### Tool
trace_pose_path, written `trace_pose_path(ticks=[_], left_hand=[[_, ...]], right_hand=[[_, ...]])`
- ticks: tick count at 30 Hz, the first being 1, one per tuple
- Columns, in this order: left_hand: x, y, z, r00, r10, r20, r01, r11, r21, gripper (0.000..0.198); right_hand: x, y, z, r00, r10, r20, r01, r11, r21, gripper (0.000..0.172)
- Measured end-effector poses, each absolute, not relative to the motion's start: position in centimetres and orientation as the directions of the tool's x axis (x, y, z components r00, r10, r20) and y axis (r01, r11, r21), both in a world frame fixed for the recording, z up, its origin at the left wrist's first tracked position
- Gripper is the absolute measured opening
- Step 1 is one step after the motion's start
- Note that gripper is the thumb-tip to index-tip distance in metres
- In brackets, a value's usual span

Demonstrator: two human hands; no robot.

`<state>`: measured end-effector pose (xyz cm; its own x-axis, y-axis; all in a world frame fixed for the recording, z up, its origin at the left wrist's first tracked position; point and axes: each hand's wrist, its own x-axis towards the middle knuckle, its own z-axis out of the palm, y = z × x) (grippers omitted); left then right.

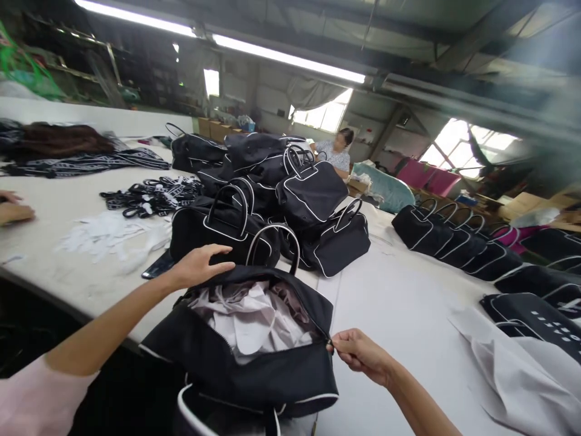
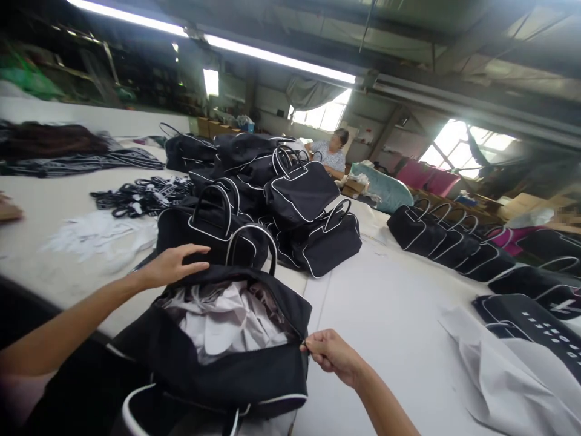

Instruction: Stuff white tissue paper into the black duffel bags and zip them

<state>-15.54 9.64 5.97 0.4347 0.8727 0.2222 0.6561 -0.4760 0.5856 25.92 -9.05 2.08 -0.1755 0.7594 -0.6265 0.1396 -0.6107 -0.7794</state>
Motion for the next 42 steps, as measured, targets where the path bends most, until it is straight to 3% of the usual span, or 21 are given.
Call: trace_pose_path(ticks=[1, 3, 5, 7, 10, 13, 15, 21, 27, 31, 36, 42], left_hand=[[-15.8, 10.1, 5.0, 0.448, 0.882, 0.146, 0.649, -0.433, 0.625, 0.068], [-15.0, 9.8, 3.6, 0.464, 0.869, 0.17, 0.615, -0.454, 0.645, 0.073], [-13.1, 8.6, 3.2, 0.485, 0.818, 0.31, 0.593, -0.568, 0.571, 0.08], [-11.1, 7.7, 3.4, 0.526, 0.77, 0.361, 0.612, -0.638, 0.468, 0.094], [-9.7, 8.2, 4.3, 0.574, 0.803, 0.159, 0.712, -0.585, 0.389, 0.103], [-9.6, 9.8, 5.3, 0.621, 0.777, -0.102, 0.753, -0.555, 0.354, 0.087], [-9.7, 10.0, 5.7, 0.671, 0.725, -0.156, 0.731, -0.611, 0.305, 0.074], [-9.1, 6.3, 5.0, 0.635, 0.761, -0.13, 0.772, -0.625, 0.111, 0.074], [-9.4, 3.7, 3.8, 0.553, 0.827, -0.101, 0.833, -0.553, 0.024, 0.07], [-10.2, 2.8, 4.2, 0.491, 0.869, -0.068, 0.869, -0.494, -0.029, 0.065], [-10.4, 3.0, 5.4, 0.363, 0.931, -0.044, 0.931, -0.365, -0.028, 0.037], [-6.5, 3.4, 8.3, 0.365, 0.931, -0.013, 0.924, -0.36, 0.126, 0.033]], right_hand=[[26.0, -9.0, 1.9, -0.194, 0.748, -0.635, 0.158, -0.615, -0.773, 0.03], [25.9, -8.7, 1.7, -0.216, 0.73, -0.648, 0.199, -0.617, -0.761, 0.027], [25.9, -8.6, 1.6, -0.217, 0.723, -0.656, 0.234, -0.614, -0.754, 0.025], [26.0, -8.7, 1.4, -0.208, 0.728, -0.653, 0.27, -0.599, -0.754, 0.025], [26.7, -8.9, 1.4, -0.195, 0.732, -0.653, 0.351, -0.569, -0.744, 0.029], [27.4, -8.8, 1.5, -0.181, 0.732, -0.657, 0.395, -0.558, -0.73, 0.031], [27.6, -8.8, 1.7, -0.197, 0.744, -0.639, 0.336, -0.561, -0.757, 0.029], [25.3, -8.5, 3.1, -0.163, 0.839, -0.519, 0.108, -0.507, -0.855, 0.04], [19.9, -7.1, 5.5, -0.122, 0.887, -0.445, 0.268, -0.402, -0.875, 0.024], [18.6, -7.0, 6.5, -0.163, 0.89, -0.426, 0.225, -0.386, -0.894, 0.025], [20.7, -5.8, 7.1, -0.118, 0.906, -0.406, -0.045, -0.413, -0.909, 0.035], [25.9, 1.3, 9.4, 0.288, 0.938, -0.193, 0.13, -0.238, -0.963, 0.03]])
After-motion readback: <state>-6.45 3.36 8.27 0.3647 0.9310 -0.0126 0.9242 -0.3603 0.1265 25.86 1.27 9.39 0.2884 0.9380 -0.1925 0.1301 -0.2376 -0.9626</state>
